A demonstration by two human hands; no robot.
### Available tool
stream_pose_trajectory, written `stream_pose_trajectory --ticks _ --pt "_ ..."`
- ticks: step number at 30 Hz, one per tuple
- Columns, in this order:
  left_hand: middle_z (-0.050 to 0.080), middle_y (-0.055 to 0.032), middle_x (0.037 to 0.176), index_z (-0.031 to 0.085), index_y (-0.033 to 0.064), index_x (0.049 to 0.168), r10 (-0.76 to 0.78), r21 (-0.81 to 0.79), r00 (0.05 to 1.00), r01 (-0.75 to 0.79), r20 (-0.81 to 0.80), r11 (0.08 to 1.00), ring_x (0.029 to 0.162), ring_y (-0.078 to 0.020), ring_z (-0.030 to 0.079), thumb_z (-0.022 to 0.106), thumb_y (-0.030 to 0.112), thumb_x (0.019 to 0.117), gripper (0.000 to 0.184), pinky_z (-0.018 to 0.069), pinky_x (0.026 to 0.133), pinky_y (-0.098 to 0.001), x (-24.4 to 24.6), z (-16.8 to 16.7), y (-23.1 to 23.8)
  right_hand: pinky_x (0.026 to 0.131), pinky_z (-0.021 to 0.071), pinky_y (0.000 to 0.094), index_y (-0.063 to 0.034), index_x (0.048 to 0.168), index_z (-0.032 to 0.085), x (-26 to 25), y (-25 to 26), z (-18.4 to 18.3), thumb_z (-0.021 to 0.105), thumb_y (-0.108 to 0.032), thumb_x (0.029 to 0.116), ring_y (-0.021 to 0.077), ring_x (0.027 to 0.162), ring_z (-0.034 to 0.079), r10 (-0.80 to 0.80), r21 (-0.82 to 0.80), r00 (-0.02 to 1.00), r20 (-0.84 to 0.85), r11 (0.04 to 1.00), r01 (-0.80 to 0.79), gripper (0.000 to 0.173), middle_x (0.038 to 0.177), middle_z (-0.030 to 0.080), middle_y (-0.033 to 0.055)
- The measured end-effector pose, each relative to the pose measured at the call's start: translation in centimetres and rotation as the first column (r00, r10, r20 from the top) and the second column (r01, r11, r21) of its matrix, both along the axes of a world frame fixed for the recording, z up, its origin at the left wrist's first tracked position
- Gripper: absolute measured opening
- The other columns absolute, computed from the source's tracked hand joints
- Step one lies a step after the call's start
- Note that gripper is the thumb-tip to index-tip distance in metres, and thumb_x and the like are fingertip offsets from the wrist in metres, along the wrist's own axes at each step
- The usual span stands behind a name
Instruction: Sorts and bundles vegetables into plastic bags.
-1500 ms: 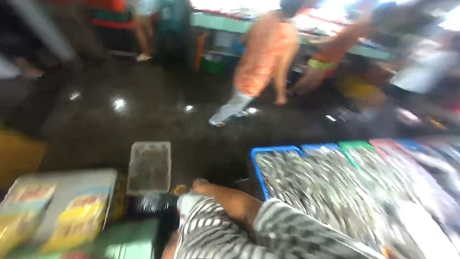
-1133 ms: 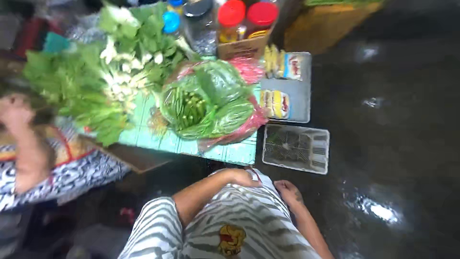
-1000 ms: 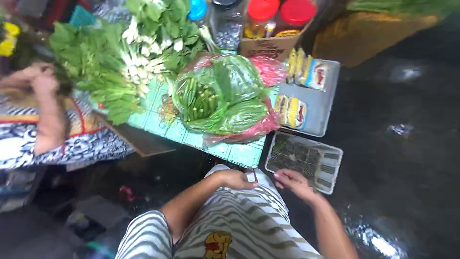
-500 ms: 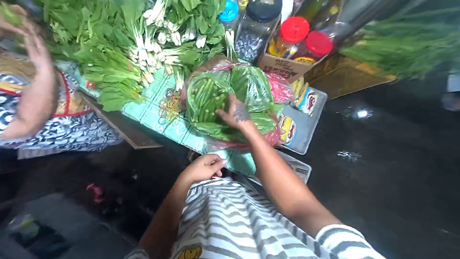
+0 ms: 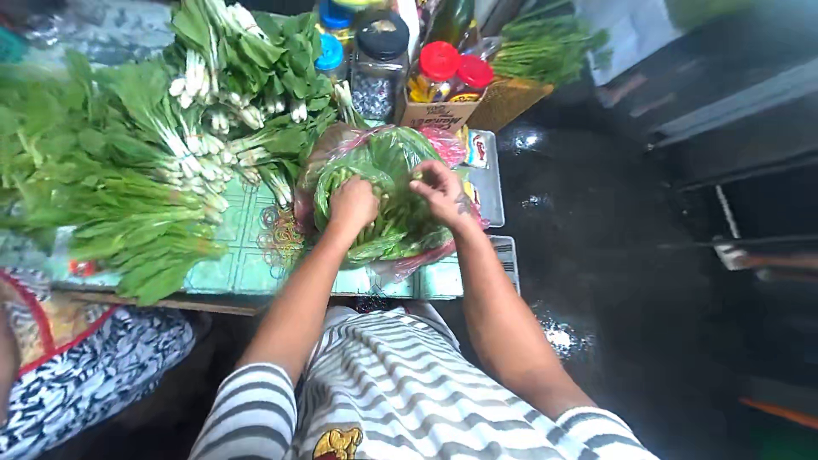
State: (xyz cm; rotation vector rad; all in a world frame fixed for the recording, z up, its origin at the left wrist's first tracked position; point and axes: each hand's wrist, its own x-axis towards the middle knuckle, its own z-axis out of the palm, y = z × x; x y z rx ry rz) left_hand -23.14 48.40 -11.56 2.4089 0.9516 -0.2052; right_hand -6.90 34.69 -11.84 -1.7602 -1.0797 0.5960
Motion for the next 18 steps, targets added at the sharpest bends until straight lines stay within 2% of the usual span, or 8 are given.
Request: stream_pose_trajectory --ticks 3,5,7,8,10,11,14,18 --pt "0.067 -0.0208 0.114 0.068 0.0014 0.113 -0.045 -0.088 0.981 0.063 0.188 0.994 0.111 -0.0372 0.065 0.057 0.031 0.1021 0.033 0.0515 0.096 -0.0617 -1.1 -0.9 1.2 0.086 0.0588 0.0348 0.0007 0.128 0.062 1.0 -0.8 2.3 0.054 -0.006 0.1008 0.0154 0.097 0.068 -0.1 0.289 0.993 -0.056 0.951 0.112 0.03 0.112 0.069 0.0109" --pt "0.069 -0.0196 0.11 0.06 -0.0005 0.125 0.039 -0.188 0.918 0.039 0.394 0.981 0.102 -0.0328 0.069 0.05 0.027 0.1069 0.034 0.0553 0.092 -0.0569 -1.5 -0.1 2.0 0.082 0.0613 0.0374 -0.0009 0.132 0.061 0.3 -0.2 3.2 0.049 -0.009 0.1047 0.0172 0.092 0.069 -0.147 0.269 0.981 -0.124 0.947 0.176 0.031 0.111 0.069 0.0114" --pt "0.07 -0.0155 0.112 0.052 -0.0004 0.133 0.205 -0.347 0.768 0.024 0.606 0.938 0.099 -0.0244 0.07 0.042 0.022 0.1097 0.034 0.0577 0.09 -0.0459 -1.9 1.2 2.4 0.078 0.0607 0.0429 -0.004 0.132 0.063 -1.5 1.2 2.3 0.047 -0.016 0.1063 0.0216 0.09 0.07 -0.183 0.035 0.982 -0.045 0.982 0.184 0.032 0.11 0.07 0.0138" --pt "0.07 -0.0152 0.11 0.048 0.0007 0.136 0.315 -0.455 0.657 0.048 0.685 0.889 0.097 -0.0241 0.072 0.038 0.02 0.1109 0.033 0.0603 0.087 -0.0437 -2.0 2.1 2.5 0.089 0.0581 0.0478 -0.0055 0.132 0.063 -2.4 2.1 1.2 0.049 -0.022 0.1068 0.0249 0.1 0.07 -0.158 -0.112 0.987 0.027 0.981 0.16 0.033 0.115 0.07 0.015" --pt "0.067 -0.0152 0.104 0.041 0.0098 0.138 0.495 -0.618 0.474 0.142 0.728 0.773 0.084 -0.0311 0.073 0.035 0.026 0.1129 0.031 0.065 0.073 -0.048 -2.5 3.3 2.7 0.096 0.0536 0.058 -0.0019 0.127 0.063 -4.3 4.3 -1.4 0.063 -0.038 0.1003 0.0351 0.109 0.067 -0.089 -0.341 0.983 0.157 0.93 0.139 0.045 0.116 0.068 0.021" --pt "0.067 -0.0131 0.097 0.039 0.0144 0.139 0.536 -0.647 0.437 0.152 0.722 0.748 0.074 -0.0302 0.071 0.033 0.029 0.113 0.03 0.0641 0.065 -0.0469 -3.0 3.5 2.6 0.098 0.0526 0.0592 -0.0006 0.124 0.064 -4.9 5.3 -2.4 0.068 -0.043 0.0956 0.0376 0.112 0.066 -0.041 -0.418 0.972 0.232 0.898 0.137 0.051 0.117 0.068 0.0224" --pt "0.056 -0.0035 0.079 0.038 0.0152 0.143 0.597 -0.666 0.474 -0.03 0.647 0.746 0.059 -0.0178 0.056 0.033 0.033 0.1122 0.035 0.0524 0.053 -0.0347 -4.9 2.7 -0.4 0.101 0.0509 0.0584 0.0017 0.12 0.066 -5.3 6.4 -2.5 0.068 -0.037 0.0965 0.0407 0.116 0.064 0.075 -0.495 0.944 0.322 0.863 0.1 0.045 0.118 0.067 0.025" --pt "0.057 -0.0077 0.086 0.051 0.0089 0.134 0.663 -0.616 0.539 -0.301 0.52 0.728 0.068 -0.0182 0.057 0.037 0.04 0.1115 0.04 0.0531 0.062 -0.0369 -4.7 -0.4 -5.3 0.099 0.0529 0.0565 -0.0028 0.118 0.07 -2.6 5.3 1.1 0.067 -0.03 0.0979 0.0349 0.109 0.068 -0.009 -0.215 0.95 0.311 0.973 0.08 0.034 0.112 0.071 0.0195"
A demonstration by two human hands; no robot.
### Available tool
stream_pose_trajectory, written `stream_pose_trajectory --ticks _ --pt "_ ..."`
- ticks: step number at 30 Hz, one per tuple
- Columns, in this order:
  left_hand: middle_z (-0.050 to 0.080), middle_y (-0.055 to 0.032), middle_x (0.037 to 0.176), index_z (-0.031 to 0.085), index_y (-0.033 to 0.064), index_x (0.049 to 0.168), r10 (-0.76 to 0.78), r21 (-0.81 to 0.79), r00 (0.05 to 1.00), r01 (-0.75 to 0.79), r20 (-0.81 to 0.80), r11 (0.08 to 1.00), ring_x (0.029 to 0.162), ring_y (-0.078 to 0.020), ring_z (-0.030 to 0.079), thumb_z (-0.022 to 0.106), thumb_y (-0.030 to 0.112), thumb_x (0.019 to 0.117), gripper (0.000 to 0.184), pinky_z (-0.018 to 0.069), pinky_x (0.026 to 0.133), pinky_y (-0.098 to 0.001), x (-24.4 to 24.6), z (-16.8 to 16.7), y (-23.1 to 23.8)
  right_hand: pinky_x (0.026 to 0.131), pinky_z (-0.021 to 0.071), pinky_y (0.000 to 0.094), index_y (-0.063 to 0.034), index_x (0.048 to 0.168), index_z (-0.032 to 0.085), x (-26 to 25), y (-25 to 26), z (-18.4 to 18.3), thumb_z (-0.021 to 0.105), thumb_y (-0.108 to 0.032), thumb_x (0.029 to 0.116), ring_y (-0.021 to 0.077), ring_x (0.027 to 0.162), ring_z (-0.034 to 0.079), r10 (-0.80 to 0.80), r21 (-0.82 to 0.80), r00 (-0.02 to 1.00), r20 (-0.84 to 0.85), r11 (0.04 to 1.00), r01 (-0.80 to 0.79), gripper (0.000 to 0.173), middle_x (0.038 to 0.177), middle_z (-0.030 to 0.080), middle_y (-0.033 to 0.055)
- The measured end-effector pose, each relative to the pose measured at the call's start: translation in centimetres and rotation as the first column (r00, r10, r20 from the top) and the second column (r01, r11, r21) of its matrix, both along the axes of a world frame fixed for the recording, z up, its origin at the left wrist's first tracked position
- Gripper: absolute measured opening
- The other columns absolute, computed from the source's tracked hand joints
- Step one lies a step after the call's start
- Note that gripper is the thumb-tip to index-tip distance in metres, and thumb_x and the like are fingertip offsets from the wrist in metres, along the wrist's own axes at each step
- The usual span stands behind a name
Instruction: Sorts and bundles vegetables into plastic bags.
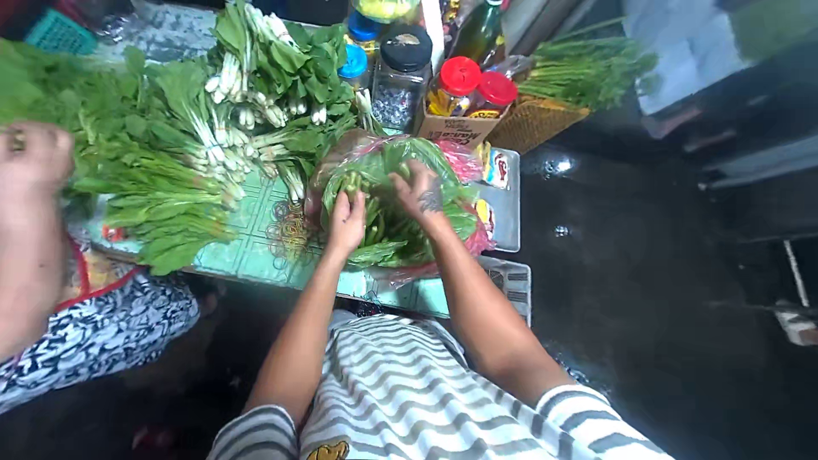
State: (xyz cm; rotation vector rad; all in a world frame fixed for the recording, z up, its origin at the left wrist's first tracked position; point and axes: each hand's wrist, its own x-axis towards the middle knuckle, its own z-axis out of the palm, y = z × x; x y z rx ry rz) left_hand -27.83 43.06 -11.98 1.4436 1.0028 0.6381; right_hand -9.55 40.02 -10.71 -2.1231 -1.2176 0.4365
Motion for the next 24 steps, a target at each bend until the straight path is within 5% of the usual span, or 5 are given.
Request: stream_pose_trajectory --ticks 4,11,13,19,24 --pt "0.064 -0.015 0.132 0.054 0.004 0.14 -0.024 0.242 1.0 0.023 0.001 0.97 0.123 -0.0225 0.062 0.042 0.028 0.1095 0.041 0.0501 0.106 -0.0471 4.2 0.6 -0.9 0.084 0.059 0.0445 -0.0091 0.11 0.072 2.8 -0.7 4.5 0.077 -0.026 0.0902 0.0164 0.088 0.07 0.241 0.243 0.961 -0.134 0.948 -0.204 0.027 0.096 0.073 0.0064" --pt "0.065 -0.0069 0.113 0.049 0.0183 0.14 0.023 -0.191 0.909 0.063 0.415 0.98 0.093 -0.0212 0.067 0.044 0.044 0.109 0.04 0.0598 0.078 -0.045 8.7 0.9 -3.9 0.082 0.0533 0.0433 -0.0109 0.126 0.07 3.9 -4.7 3.9 0.033 -0.036 0.1079 0.0215 0.097 0.063 0.185 0.325 0.931 -0.314 0.942 -0.078 0.048 0.113 0.067 0.0118" --pt "0.061 -0.0062 0.135 0.043 0.0209 0.149 0.01 -0.203 0.913 0.08 0.408 0.976 0.115 -0.0215 0.063 0.04 0.043 0.1101 0.044 0.0571 0.091 -0.0477 9.0 0.5 -4.5 0.077 0.053 0.0466 -0.0126 0.134 0.065 2.5 -6.8 3.5 0.024 -0.03 0.1047 0.0264 0.098 0.061 0.184 0.318 0.945 -0.269 0.944 -0.093 0.053 0.118 0.061 0.0158" --pt "0.058 -0.0048 0.14 0.034 0.0246 0.157 0.084 -0.357 0.856 0.122 0.509 0.926 0.124 -0.0186 0.059 0.032 0.051 0.1099 0.054 0.0531 0.1 -0.0452 8.9 0.4 -6.5 0.082 0.0606 0.0371 -0.0073 0.125 0.066 1.1 -7.1 0.2 0.068 -0.016 0.0955 0.0177 0.094 0.069 0.176 0.472 0.96 -0.216 0.88 -0.055 0.031 0.112 0.069 0.0105" --pt "0.057 -0.0063 0.142 0.036 0.0216 0.154 0.159 -0.394 0.869 0.045 0.469 0.918 0.125 -0.0226 0.059 0.039 0.045 0.1101 0.049 0.0533 0.099 -0.05 6.3 -0.6 -6.9 0.103 0.0525 0.0407 -0.006 0.109 0.077 0.9 -8.1 -0.4 0.055 -0.01 0.1003 0.0189 0.116 0.065 0.371 0.455 0.902 -0.222 0.857 -0.241 0.024 0.119 0.073 0.0073"
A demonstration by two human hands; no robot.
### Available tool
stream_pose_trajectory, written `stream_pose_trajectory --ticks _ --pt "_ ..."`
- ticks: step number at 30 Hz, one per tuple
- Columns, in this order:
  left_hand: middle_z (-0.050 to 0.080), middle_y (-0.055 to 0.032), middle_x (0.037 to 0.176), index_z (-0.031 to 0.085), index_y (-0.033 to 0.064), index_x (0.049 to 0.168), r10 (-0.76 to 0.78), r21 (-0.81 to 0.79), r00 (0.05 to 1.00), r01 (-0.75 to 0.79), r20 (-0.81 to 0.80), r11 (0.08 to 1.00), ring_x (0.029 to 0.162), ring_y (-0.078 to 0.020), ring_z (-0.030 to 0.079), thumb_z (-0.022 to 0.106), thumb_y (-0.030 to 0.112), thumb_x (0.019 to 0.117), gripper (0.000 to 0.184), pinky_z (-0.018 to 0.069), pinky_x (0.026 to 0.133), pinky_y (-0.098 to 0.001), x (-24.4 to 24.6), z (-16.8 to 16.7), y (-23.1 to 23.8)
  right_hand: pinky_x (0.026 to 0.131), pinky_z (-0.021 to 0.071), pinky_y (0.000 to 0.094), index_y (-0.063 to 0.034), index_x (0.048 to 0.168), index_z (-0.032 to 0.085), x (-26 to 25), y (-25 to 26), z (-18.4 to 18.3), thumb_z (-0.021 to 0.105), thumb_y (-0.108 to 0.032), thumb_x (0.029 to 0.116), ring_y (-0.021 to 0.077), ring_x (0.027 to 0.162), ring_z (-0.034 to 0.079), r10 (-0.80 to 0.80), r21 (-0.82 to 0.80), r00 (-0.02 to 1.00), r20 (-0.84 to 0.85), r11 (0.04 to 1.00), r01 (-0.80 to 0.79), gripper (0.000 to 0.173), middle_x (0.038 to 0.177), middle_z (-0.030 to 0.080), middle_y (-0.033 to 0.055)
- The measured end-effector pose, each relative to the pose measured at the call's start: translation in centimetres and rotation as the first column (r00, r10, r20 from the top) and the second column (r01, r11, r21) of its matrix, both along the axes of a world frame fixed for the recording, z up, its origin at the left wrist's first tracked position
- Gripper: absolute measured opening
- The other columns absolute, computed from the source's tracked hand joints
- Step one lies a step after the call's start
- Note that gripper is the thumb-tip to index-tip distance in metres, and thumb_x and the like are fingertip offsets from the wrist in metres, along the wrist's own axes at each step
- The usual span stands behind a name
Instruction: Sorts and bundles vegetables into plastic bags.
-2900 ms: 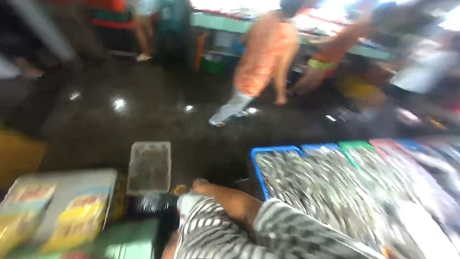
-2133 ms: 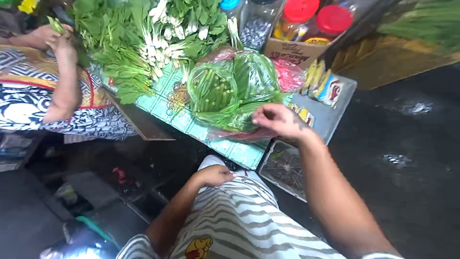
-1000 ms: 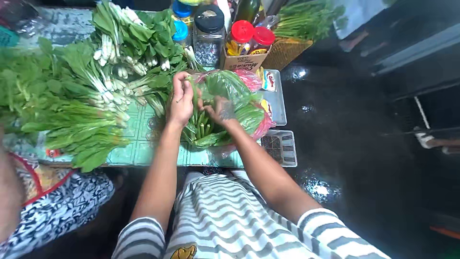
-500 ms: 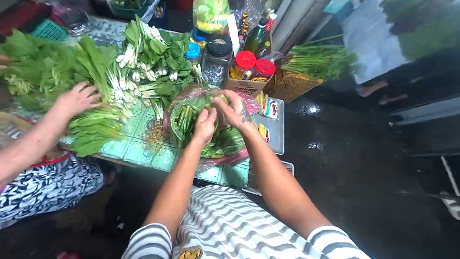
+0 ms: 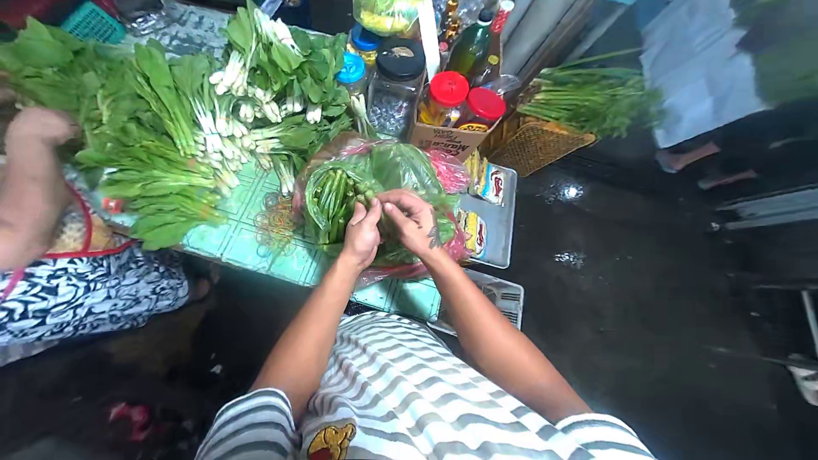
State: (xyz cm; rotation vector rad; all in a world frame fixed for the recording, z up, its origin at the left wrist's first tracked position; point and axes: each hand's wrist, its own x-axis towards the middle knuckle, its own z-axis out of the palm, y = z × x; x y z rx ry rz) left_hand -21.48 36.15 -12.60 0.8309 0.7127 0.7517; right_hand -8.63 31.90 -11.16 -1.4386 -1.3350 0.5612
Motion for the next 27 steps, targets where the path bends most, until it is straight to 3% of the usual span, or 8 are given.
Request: stream_pose_trajectory --ticks 4,6,9,13,16,18,22,27 --pt "0.057 -0.0086 0.141 0.034 0.0185 0.156 -0.082 0.035 0.995 0.084 -0.053 0.996 0.121 -0.0233 0.061 0.043 0.04 0.1101 0.052 0.0546 0.098 -0.0496 -3.3 -0.5 0.5 0.092 0.0565 0.0379 -0.0063 0.115 0.074 0.4 1.6 1.8 0.054 -0.009 0.0993 0.0192 0.112 0.064 0.135 -0.107 0.99 -0.041 0.985 -0.139 0.026 0.125 0.066 0.0102" --pt "0.066 -0.0121 0.113 0.041 0.0143 0.146 -0.201 0.041 0.979 0.2 0.027 0.979 0.091 -0.0252 0.07 0.041 0.032 0.1106 0.04 0.0615 0.078 -0.0452 -4.9 -0.2 0.7 0.102 0.0542 0.0373 -0.0065 0.135 0.065 1.0 3.1 2.7 0.048 -0.013 0.1027 0.0185 0.123 0.061 0.298 -0.147 0.954 0.032 0.946 -0.29 0.037 0.14 0.061 0.0102" --pt "0.07 -0.0172 0.104 0.047 0.0098 0.14 -0.319 0.035 0.928 0.319 0.194 0.947 0.084 -0.0289 0.071 0.039 0.031 0.1101 0.038 0.0622 0.078 -0.0458 -7.3 -0.2 0.7 0.115 0.0459 0.0381 -0.0064 0.135 0.068 0.0 3.6 3.5 0.043 -0.011 0.1038 0.0149 0.131 0.059 0.501 -0.246 0.859 0.101 0.849 -0.467 0.04 0.139 0.066 0.007" --pt "0.071 -0.0186 0.101 0.052 0.005 0.133 -0.275 0.02 0.926 0.279 0.261 0.96 0.081 -0.0299 0.073 0.038 0.034 0.1098 0.04 0.0635 0.074 -0.0461 -9.3 -1.6 -0.1 0.096 0.0576 0.0342 -0.0107 0.133 0.069 -3.0 1.9 2.0 0.043 -0.008 0.106 0.0102 0.108 0.069 0.445 -0.347 0.895 -0.012 0.838 -0.421 0.038 0.13 0.07 0.0023" --pt "0.068 -0.0128 0.094 0.053 0.0019 0.125 -0.228 -0.057 0.943 0.248 0.243 0.967 0.074 -0.0245 0.07 0.036 0.029 0.1092 0.036 0.0629 0.068 -0.042 -10.2 -3.1 -1.4 0.104 0.0535 0.0348 -0.0077 0.135 0.066 -3.5 0.9 0.3 0.041 -0.008 0.1055 0.0122 0.118 0.064 0.451 -0.399 0.882 -0.14 0.789 -0.467 0.039 0.136 0.065 0.0051" --pt "0.065 -0.0071 0.089 0.055 0.0019 0.123 -0.22 -0.093 0.956 0.242 0.196 0.966 0.068 -0.0179 0.065 0.034 0.028 0.1081 0.036 0.06 0.062 -0.0351 -11.0 -3.6 -1.6 0.098 0.0585 0.038 -0.0057 0.128 0.069 -3.1 0.9 -0.8 0.048 -0.011 0.1046 0.0161 0.11 0.069 0.344 -0.412 0.928 -0.147 0.831 -0.373 0.032 0.129 0.069 0.0076" --pt "0.063 -0.0052 0.089 0.056 0.003 0.124 -0.246 -0.149 0.957 0.268 0.152 0.952 0.065 -0.0144 0.062 0.032 0.029 0.1079 0.039 0.0563 0.057 -0.0299 -13.8 -4.2 -0.7 0.083 0.0579 0.0449 -0.0151 0.126 0.071 -2.3 3.3 -2.1 0.067 -0.023 0.0975 0.0239 0.096 0.066 0.165 -0.457 0.909 0.384 0.889 0.031 0.03 0.115 0.065 0.0124" --pt "0.067 -0.0125 0.097 0.055 0.0019 0.128 -0.258 -0.109 0.953 0.277 0.161 0.955 0.073 -0.0216 0.067 0.031 0.032 0.1093 0.043 0.0609 0.063 -0.0365 -16.5 -5.4 1.0 0.091 0.0521 0.0521 -0.0193 0.107 0.076 -3.5 6.9 -2.7 0.066 -0.031 0.0965 0.0307 0.113 0.063 0.394 -0.499 0.553 0.734 0.865 0.046 0.018 0.117 0.068 0.0087"
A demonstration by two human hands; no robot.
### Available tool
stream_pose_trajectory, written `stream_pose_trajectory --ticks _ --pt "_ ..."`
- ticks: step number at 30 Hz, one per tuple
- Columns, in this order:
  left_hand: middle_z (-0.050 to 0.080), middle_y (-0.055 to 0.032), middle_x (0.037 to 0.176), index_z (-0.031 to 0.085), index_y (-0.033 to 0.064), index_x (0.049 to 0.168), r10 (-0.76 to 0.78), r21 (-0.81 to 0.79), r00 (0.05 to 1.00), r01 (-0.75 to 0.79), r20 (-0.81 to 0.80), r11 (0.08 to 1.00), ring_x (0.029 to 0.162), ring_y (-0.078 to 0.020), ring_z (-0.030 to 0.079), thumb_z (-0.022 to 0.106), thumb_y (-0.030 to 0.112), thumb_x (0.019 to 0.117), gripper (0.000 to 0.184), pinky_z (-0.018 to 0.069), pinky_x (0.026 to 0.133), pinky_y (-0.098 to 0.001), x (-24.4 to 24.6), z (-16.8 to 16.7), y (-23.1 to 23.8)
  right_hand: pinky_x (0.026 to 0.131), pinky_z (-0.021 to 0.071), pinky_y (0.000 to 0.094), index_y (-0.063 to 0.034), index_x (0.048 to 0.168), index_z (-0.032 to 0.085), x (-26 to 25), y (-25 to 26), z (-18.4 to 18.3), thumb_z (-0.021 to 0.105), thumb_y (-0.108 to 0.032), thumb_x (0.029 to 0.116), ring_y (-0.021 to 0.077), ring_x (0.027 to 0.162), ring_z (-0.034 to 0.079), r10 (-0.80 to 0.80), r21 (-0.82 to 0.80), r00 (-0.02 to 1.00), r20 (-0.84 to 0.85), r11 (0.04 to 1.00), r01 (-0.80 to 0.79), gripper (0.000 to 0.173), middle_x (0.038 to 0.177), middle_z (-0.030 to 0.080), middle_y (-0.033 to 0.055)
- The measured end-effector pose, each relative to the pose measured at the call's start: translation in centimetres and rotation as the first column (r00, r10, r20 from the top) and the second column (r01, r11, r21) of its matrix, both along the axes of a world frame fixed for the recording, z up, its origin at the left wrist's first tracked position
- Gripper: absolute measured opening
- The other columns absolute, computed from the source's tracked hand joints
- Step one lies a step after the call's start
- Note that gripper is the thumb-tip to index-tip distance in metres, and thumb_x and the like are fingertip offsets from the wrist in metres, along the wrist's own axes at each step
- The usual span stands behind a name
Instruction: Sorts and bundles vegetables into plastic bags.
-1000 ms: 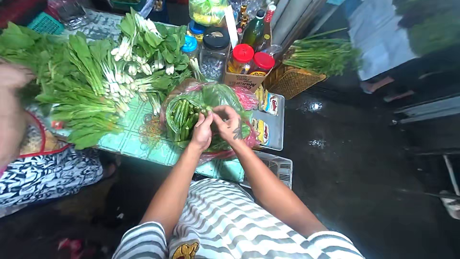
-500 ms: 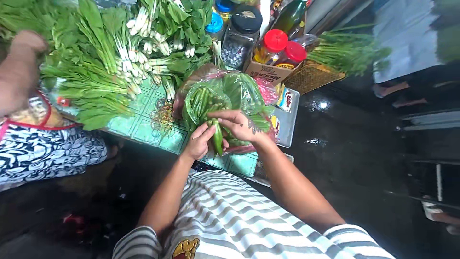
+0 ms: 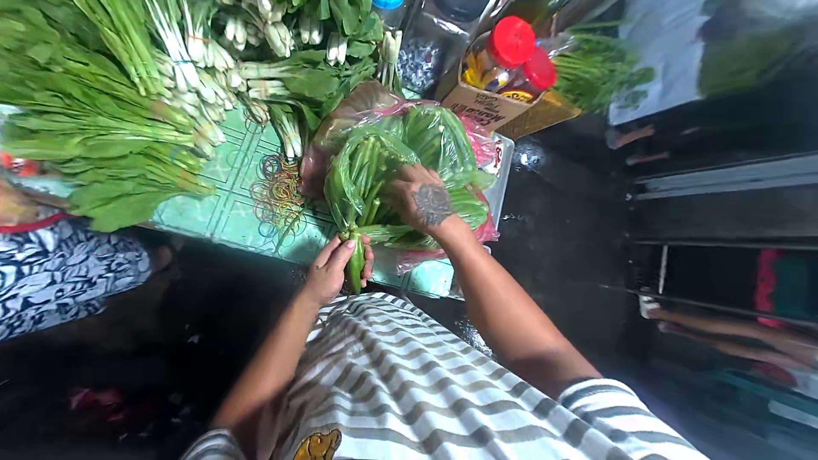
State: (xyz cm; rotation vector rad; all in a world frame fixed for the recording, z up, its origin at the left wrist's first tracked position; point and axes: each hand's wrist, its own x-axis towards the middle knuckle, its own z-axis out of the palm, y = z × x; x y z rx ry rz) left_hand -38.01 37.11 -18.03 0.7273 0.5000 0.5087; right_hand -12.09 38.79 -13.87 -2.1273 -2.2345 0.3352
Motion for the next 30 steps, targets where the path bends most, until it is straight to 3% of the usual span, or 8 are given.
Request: stream_pose_trajectory --ticks 2,6,10,14,17,21,26,30 --pt "0.068 -0.0156 0.103 0.054 0.0014 0.131 0.004 0.019 1.0 -0.004 0.014 1.0 0.075 -0.0244 0.07 0.031 0.031 0.1097 0.043 0.0621 0.062 -0.0384 -0.5 -0.4 0.6 0.091 0.0507 0.0544 -0.0193 0.105 0.076 0.4 0.7 0.7 0.065 -0.03 0.0979 0.0308 0.113 0.063 0.0 -0.035 0.998 0.056 0.999 0.002 0.016 0.116 0.07 0.0064" --pt "0.069 -0.017 0.105 0.055 0.0022 0.13 0.006 -0.031 0.999 -0.005 0.049 1.0 0.077 -0.0262 0.071 0.031 0.031 0.1098 0.042 0.0629 0.063 -0.0394 -1.0 -0.3 1.4 0.097 0.0506 0.0583 -0.0121 0.11 0.075 2.7 0.9 3.6 0.063 -0.022 0.1001 0.032 0.11 0.066 -0.144 0.002 0.975 -0.169 0.989 0.147 0.018 0.11 0.072 0.0104" --pt "0.07 -0.0205 0.116 0.052 0.0017 0.132 -0.033 -0.077 0.998 0.037 0.057 0.996 0.083 -0.0301 0.074 0.028 0.029 0.1102 0.043 0.0639 0.064 -0.0402 -0.5 0.3 1.9 0.093 0.0576 0.0413 -0.005 0.112 0.07 4.8 0.2 4.4 0.06 -0.021 0.1036 0.0193 0.098 0.07 -0.183 0.08 0.909 -0.374 0.97 0.228 0.021 0.104 0.072 0.0107" --pt "0.069 -0.0218 0.116 0.053 0.0023 0.132 -0.041 -0.107 0.996 0.049 0.075 0.993 0.082 -0.0311 0.074 0.027 0.03 0.1105 0.044 0.0638 0.063 -0.0405 0.3 0.2 1.9 0.097 0.0524 0.0529 -0.0111 0.122 0.07 2.2 -0.1 3.3 0.069 -0.027 0.0963 0.0341 0.113 0.063 -0.313 0.217 0.937 -0.152 0.915 0.341 0.031 0.12 0.067 0.0158" --pt "0.069 -0.0205 0.113 0.055 0.0026 0.13 -0.001 -0.133 0.996 0.013 0.088 0.991 0.081 -0.0296 0.073 0.028 0.032 0.11 0.045 0.0632 0.062 -0.0399 0.5 0.4 1.8 0.082 0.0551 0.0535 -0.0106 0.098 0.074 -2.4 -1.7 1.7 0.067 -0.028 0.0933 0.0364 0.098 0.066 -0.294 0.403 0.956 -0.011 0.873 0.273 0.02 0.098 0.069 0.015" --pt "0.068 -0.0193 0.113 0.055 0.0037 0.131 0.03 -0.142 0.993 -0.013 0.118 0.99 0.088 -0.0303 0.072 0.031 0.035 0.109 0.044 0.0632 0.069 -0.0425 0.8 0.2 1.4 0.086 0.0543 0.0554 -0.0107 0.1 0.076 -5.9 -2.1 -2.1 0.067 -0.046 0.0926 0.034 0.103 0.067 -0.412 0.079 0.911 -0.027 0.908 0.412 0.037 0.1 0.072 0.0118" --pt "0.068 -0.0168 0.114 0.054 0.0066 0.134 0.066 -0.079 0.993 -0.058 0.096 0.995 0.094 -0.0293 0.071 0.035 0.037 0.109 0.043 0.0621 0.077 -0.0457 0.7 0.0 0.6 0.094 0.051 0.0562 -0.0103 0.104 0.075 -5.1 -0.5 -1.9 0.076 -0.041 0.0886 0.0308 0.104 0.066 -0.497 -0.088 0.794 -0.35 0.862 0.5 0.034 0.101 0.072 0.01" --pt "0.066 -0.015 0.121 0.053 0.0059 0.134 0.128 0.183 0.989 -0.141 0.08 0.973 0.1 -0.0281 0.07 0.036 0.033 0.1104 0.039 0.0619 0.083 -0.0457 1.1 0.2 0.5 0.075 0.0611 0.0356 -0.0058 0.116 0.068 -2.8 -2.7 3.3 0.068 -0.015 0.0972 0.0142 0.082 0.069 -0.271 0.027 0.594 -0.757 0.896 0.444 0.021 0.097 0.072 0.0058"
